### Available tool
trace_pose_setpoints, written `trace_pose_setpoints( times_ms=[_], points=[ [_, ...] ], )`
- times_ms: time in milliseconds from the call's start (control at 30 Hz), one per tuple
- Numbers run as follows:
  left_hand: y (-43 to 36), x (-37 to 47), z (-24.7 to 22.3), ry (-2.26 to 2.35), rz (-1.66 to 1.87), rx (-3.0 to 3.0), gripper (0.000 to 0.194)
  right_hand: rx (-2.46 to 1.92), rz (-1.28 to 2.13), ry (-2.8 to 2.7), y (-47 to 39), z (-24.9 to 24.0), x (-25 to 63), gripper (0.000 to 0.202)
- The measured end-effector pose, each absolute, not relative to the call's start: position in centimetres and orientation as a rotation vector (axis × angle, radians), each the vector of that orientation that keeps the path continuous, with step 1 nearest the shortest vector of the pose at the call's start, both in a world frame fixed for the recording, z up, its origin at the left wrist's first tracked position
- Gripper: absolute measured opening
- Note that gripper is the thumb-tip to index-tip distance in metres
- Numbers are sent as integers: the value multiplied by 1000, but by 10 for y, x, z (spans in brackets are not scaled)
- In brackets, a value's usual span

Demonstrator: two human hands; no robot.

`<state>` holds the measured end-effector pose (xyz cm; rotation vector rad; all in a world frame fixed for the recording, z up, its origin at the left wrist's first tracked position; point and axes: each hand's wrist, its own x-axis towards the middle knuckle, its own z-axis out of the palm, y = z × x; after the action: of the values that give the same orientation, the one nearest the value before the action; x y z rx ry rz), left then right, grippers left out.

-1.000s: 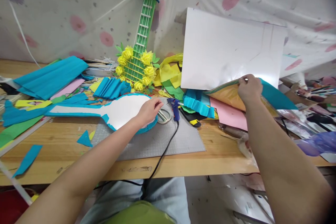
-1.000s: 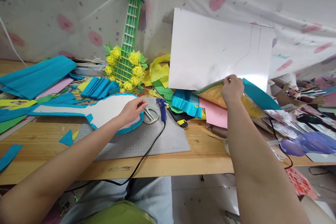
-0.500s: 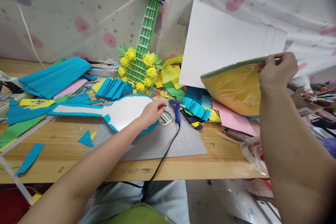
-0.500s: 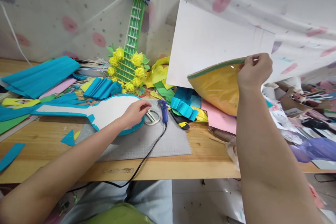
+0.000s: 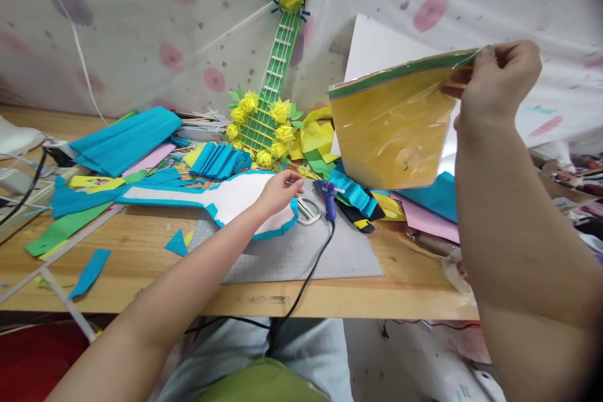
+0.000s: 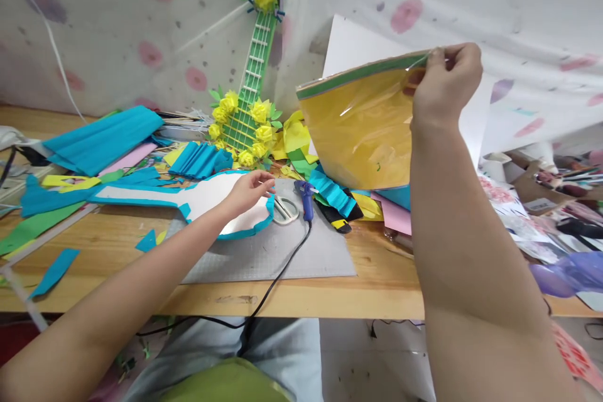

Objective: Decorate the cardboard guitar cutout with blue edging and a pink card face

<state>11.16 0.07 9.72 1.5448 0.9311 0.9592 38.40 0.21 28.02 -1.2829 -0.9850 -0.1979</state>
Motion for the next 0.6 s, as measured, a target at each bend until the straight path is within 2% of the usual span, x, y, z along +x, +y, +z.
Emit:
trace_pose_setpoints(
  times_ms=[100,333,400,600],
  points=[
    [-4,117,109,772,940,1191,20,-1191,-50,-956,2,290,363,12],
    [5,118,136,426,742,684,71,-1034,219,-1072,2,302,319,14],
    [11,117,143,362,770,646,71,-999,258,-1093,2,306,308,15],
    [26,112,170,308,924,623,51,-880,374,-1249,-9,309,288,15]
  ],
)
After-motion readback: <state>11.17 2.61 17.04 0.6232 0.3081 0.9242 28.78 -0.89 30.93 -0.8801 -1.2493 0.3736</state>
